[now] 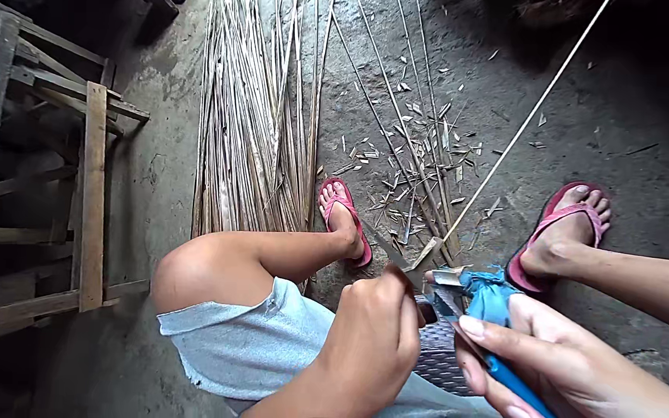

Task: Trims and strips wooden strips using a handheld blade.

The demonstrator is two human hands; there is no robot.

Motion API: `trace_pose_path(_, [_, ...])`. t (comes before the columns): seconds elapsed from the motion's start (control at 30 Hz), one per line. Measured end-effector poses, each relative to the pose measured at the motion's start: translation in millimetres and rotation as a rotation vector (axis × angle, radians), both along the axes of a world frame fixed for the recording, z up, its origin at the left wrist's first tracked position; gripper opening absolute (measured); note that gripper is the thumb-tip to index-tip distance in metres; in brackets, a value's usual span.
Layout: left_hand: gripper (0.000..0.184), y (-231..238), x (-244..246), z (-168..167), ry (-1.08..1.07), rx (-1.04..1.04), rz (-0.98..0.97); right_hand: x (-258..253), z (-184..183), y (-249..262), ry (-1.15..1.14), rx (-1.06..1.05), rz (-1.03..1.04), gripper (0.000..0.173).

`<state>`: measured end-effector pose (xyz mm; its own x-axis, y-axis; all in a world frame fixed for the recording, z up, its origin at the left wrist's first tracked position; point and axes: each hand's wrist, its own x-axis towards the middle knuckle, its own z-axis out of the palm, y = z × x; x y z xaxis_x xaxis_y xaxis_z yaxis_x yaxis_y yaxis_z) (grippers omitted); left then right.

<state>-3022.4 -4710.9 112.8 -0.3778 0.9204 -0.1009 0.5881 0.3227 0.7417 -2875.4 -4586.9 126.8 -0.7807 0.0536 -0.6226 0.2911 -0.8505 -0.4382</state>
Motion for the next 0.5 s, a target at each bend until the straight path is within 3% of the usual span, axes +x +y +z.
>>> trace_pose_path(0.3, [0.02, 1, 15, -4, 0.242, 0.09, -0.011, -11, 2, -3, -0.118, 0.106, -0.065, 0.027])
trace_pose_path(0.5, [0.018, 5, 18, -4, 0.311, 0.073, -0.023, -17, -11, -3, -0.15, 0.435, -0.156, 0.015])
